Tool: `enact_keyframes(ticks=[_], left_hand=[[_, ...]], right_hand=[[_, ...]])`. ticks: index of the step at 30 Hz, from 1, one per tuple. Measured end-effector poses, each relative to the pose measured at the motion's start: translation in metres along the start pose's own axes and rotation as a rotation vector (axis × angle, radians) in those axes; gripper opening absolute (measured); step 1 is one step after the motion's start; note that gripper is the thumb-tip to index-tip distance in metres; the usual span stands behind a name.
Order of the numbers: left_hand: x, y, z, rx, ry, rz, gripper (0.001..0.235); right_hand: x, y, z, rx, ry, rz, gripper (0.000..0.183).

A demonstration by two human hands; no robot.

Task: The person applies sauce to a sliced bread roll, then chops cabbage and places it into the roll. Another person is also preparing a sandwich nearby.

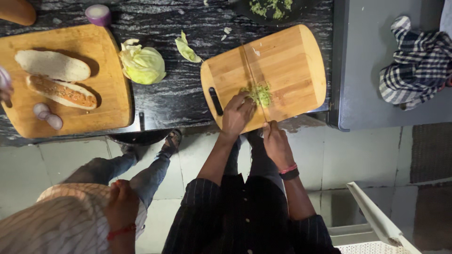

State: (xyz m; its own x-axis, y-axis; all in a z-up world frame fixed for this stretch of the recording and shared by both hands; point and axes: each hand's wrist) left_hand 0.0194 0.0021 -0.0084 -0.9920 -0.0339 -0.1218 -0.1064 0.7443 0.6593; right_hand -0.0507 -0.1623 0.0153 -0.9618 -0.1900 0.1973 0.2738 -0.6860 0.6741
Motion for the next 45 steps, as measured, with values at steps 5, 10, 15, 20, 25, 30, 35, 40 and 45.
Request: enact_keyframes(ticks=[5, 10, 15, 20, 25, 30, 35, 40, 45], left_hand=[[0.002, 0.005, -0.001, -0.012, -0.074, 0.002, 0.02], [0.002, 0.005, 0.0, -0.032, -0.044, 0.028, 0.019], [-0.006, 0.009, 0.006, -0.068, -0.135, 0.012, 0.029], [-0.002, 0.005, 0.01, -0.049, -0.067, 0.035, 0.026], [0.002, 0.003, 0.015, -0.064, -0.057, 0.061, 0.029], [0.0, 0.011, 0.009, -0.082, -0.145, 0.096, 0.03], [0.001, 0.018, 0.002, -0.005, -0.004, 0.106, 0.026], [0.0, 0.014, 0.004, -0.021, 0.0, 0.08, 0.022], [-0.001, 0.011, 0.008, -0.136, -0.041, -0.041, 0.021]], right_hand=[[-0.007, -0.004, 0.02, -0.115, -0.08, -0.008, 0.033], [-0.003, -0.02, 0.015, -0.098, -0.07, -0.021, 0.038], [0.016, -0.035, 0.003, -0.071, 0.065, -0.106, 0.031], [0.052, -0.032, 0.0, -0.09, -0.111, -0.016, 0.03], [0.022, -0.027, -0.007, 0.19, 0.189, 0.002, 0.023], [-0.007, -0.033, 0.008, -0.088, -0.102, -0.028, 0.03], [-0.011, -0.038, 0.025, -0.099, -0.053, -0.055, 0.03], [0.012, -0.034, 0.028, -0.109, -0.106, 0.036, 0.04], [0.032, -0.026, 0.018, -0.073, -0.079, -0.048, 0.034]])
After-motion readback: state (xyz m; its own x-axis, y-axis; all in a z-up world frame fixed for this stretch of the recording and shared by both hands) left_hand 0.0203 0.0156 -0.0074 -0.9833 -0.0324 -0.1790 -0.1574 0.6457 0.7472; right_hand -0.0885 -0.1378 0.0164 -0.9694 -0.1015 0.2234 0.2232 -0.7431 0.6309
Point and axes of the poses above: each hand's wrist, its own x-axis away from the middle knuckle, its own y-axis out of the back of the hand, z = x × y, and after that the axes turned 15 degrees about y, right-handed
